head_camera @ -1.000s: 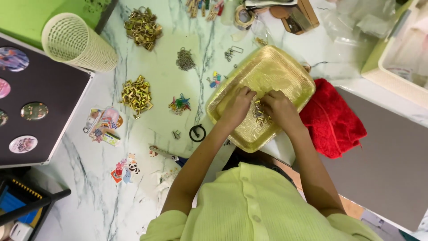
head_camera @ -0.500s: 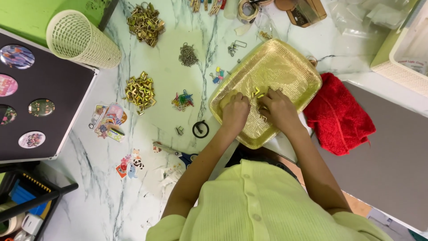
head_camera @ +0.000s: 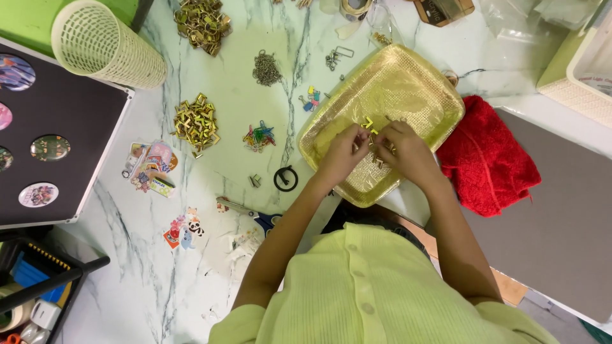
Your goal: Sorting small metal star clips and cutting a circular sticker from a sheet using scissors at a workbench.
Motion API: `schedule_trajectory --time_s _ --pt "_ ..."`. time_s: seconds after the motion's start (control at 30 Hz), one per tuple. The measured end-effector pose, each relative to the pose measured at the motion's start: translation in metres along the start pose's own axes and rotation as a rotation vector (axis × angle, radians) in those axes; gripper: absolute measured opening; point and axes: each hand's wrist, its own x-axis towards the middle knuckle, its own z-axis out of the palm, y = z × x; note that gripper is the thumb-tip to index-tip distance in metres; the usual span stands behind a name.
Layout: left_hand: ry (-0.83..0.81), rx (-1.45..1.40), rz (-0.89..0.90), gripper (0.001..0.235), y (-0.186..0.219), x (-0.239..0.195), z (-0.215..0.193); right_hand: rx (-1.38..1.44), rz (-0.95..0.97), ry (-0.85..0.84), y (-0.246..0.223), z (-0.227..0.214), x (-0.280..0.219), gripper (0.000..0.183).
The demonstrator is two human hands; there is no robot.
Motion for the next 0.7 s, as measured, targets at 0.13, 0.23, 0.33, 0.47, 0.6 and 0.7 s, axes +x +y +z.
schedule_trajectory --time_s 0.13,0.23,0.33,0.47,0.6,0.7 --pt "-0.022 -0.357 -0.026 0.01 -0.003 0.005 -0.001 0.135 0.009 -0.012 -0.005 -0.011 0.004 0.016" --pt "-0.096 -0.428 -0.082 0.01 0.001 0.008 -0.01 0.082 0.034 0.024 -0.011 -0.016 0.008 0.013" --pt "-0.056 -0.271 -0.04 0.013 0.011 0.009 -0.022 0.031 -0.033 0.075 -0.011 -0.018 0.011 0.013" --pt "0.001 0.043 -0.004 0.013 0.01 0.006 -0.022 0.101 0.092 0.022 -0.004 -0.015 0.009 0.013" --pt "0.077 -0.028 0.01 0.012 0.006 0.002 -0.014 0.178 0.084 0.039 0.013 -0.002 0.005 0.012" --pt "0.039 -0.123 -0.007 0.013 0.005 0.0 -0.013 0.187 0.111 0.017 0.01 0.0 0.007 0.014"
